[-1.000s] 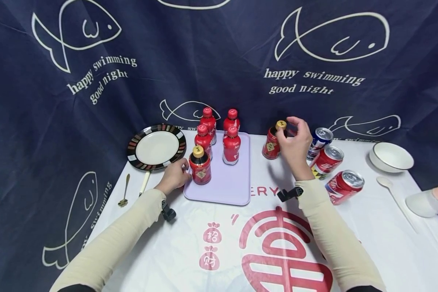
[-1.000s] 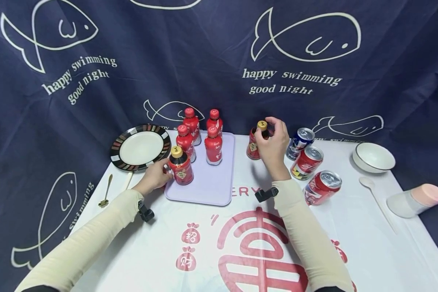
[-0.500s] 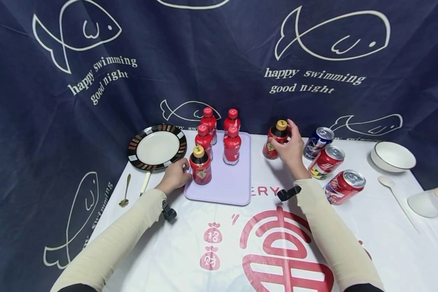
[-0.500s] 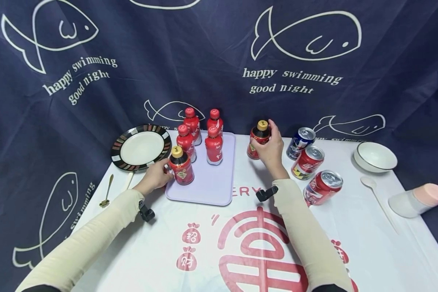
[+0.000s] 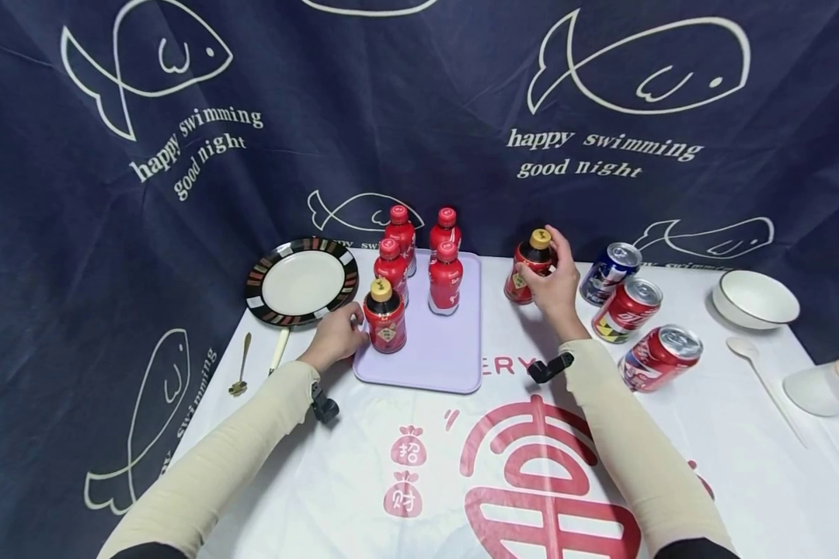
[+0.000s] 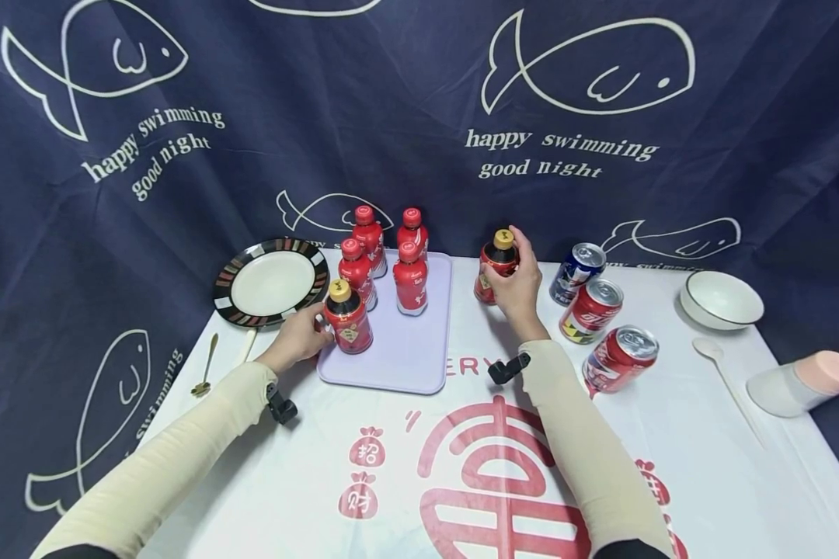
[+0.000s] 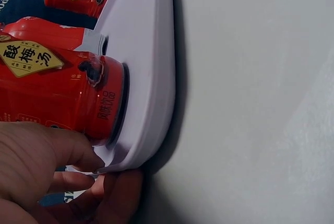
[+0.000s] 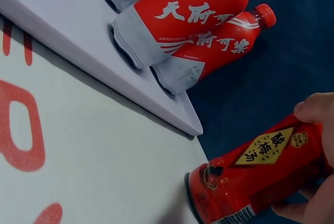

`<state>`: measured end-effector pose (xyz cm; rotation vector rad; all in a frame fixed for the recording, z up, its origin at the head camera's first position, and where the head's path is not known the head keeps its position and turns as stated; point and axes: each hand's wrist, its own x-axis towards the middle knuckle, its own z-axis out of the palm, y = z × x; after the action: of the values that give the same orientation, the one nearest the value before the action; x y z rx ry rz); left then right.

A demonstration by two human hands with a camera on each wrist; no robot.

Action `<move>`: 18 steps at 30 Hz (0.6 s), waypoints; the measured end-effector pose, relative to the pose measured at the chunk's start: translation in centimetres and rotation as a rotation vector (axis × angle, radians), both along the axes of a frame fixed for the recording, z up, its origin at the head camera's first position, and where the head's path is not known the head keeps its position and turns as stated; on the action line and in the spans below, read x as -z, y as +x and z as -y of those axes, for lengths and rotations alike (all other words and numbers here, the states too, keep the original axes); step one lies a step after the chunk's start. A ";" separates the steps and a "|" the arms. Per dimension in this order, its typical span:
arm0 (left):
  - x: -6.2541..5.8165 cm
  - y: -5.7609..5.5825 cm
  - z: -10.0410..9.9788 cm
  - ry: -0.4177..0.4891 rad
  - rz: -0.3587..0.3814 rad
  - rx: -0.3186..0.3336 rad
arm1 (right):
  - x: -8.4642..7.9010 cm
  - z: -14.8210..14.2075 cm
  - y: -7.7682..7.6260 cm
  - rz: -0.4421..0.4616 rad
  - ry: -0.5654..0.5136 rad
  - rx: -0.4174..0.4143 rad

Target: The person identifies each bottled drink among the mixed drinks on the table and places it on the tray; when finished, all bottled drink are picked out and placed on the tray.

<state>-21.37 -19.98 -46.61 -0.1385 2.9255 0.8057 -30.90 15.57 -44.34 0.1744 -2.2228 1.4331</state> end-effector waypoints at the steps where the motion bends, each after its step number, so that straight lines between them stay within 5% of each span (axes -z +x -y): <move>1: 0.0 0.0 0.0 0.001 0.000 0.001 | 0.0 0.0 0.0 -0.007 -0.010 0.000; 9: -0.1 0.1 -0.1 0.029 0.004 0.004 | -0.5 -0.7 0.2 0.027 -0.062 0.035; 18: -0.1 0.1 0.0 0.045 0.002 0.000 | -2.0 -0.4 2.2 0.063 -0.056 -0.020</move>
<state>-21.23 -20.00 -46.54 -0.1352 2.9025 0.8699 -28.66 15.93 -42.37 0.1345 -2.2337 1.5302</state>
